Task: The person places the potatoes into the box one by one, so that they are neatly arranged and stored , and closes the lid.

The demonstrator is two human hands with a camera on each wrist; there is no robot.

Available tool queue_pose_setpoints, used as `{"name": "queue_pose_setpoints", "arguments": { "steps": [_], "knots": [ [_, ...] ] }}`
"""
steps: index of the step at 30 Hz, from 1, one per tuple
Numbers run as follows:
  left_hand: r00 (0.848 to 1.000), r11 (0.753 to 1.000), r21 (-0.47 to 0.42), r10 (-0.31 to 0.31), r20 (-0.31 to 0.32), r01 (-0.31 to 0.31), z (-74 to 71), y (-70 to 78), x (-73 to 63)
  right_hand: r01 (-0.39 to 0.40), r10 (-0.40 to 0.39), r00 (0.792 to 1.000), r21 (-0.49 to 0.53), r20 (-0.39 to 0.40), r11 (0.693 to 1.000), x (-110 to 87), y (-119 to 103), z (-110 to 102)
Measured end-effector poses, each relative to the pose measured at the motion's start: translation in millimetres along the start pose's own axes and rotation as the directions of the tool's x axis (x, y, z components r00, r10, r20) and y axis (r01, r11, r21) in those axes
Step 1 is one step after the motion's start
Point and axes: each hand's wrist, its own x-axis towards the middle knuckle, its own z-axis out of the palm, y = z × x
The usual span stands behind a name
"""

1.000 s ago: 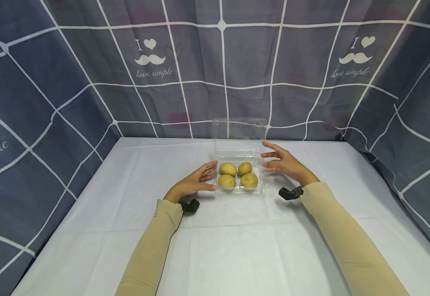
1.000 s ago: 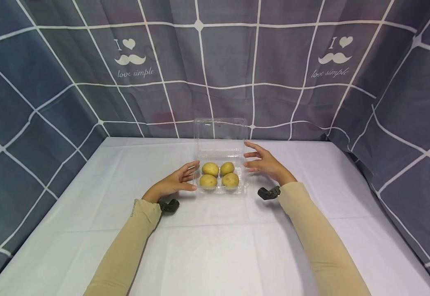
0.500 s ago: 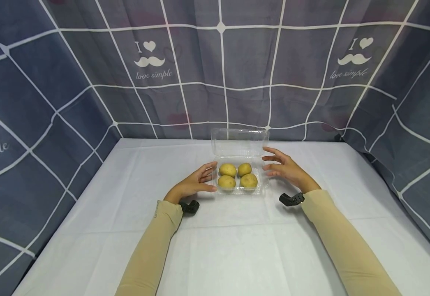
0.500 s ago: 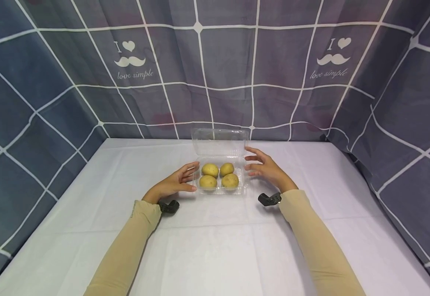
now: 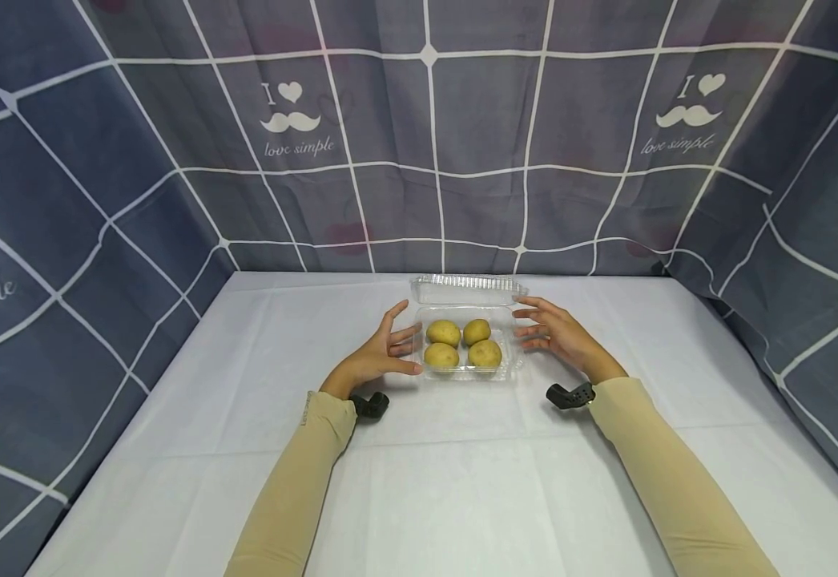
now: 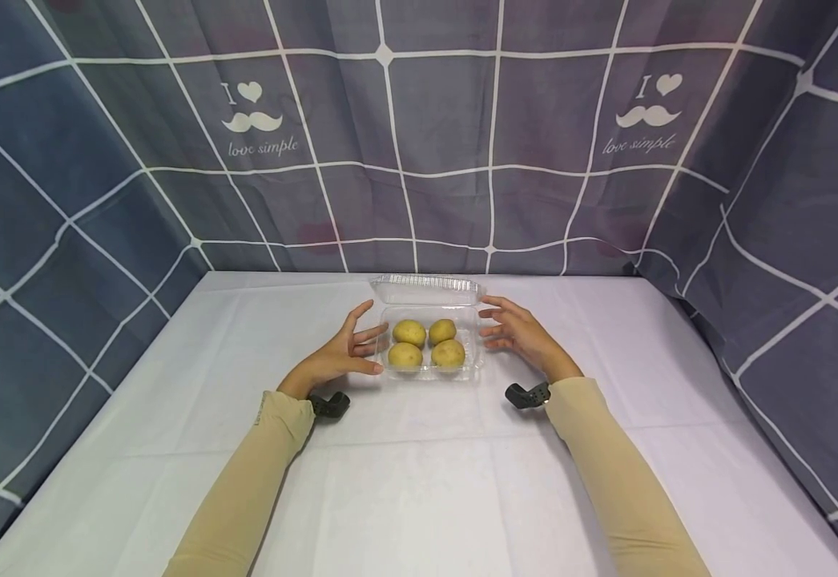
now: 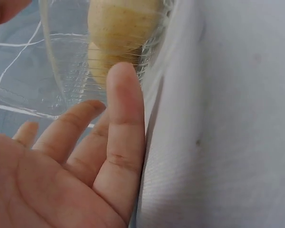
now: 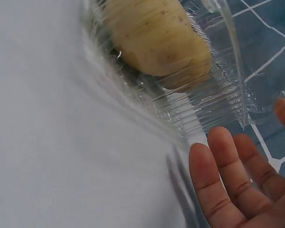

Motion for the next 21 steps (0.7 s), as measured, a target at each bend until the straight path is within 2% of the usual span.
{"name": "queue_pose_setpoints", "arguments": {
  "steps": [4,12,21],
  "knots": [
    [1.000,1.000,0.013,0.011,-0.005,-0.011,1.3,3.3,-0.4,-0.008,0.008,1.000,0.020,-0.010,1.000,-2.5,0.2,0.6],
    [0.999,0.998,0.052,0.040,0.000,-0.040,2.3,8.9,0.2,-0.006,0.006,1.000,-0.004,-0.026,1.000,-5.5,1.4,1.5],
    [1.000,1.000,0.013,0.021,0.015,-0.021,1.5,9.6,-0.6,-0.002,0.002,0.999,0.006,-0.042,1.000,-6.8,4.7,2.4]
  ]
}}
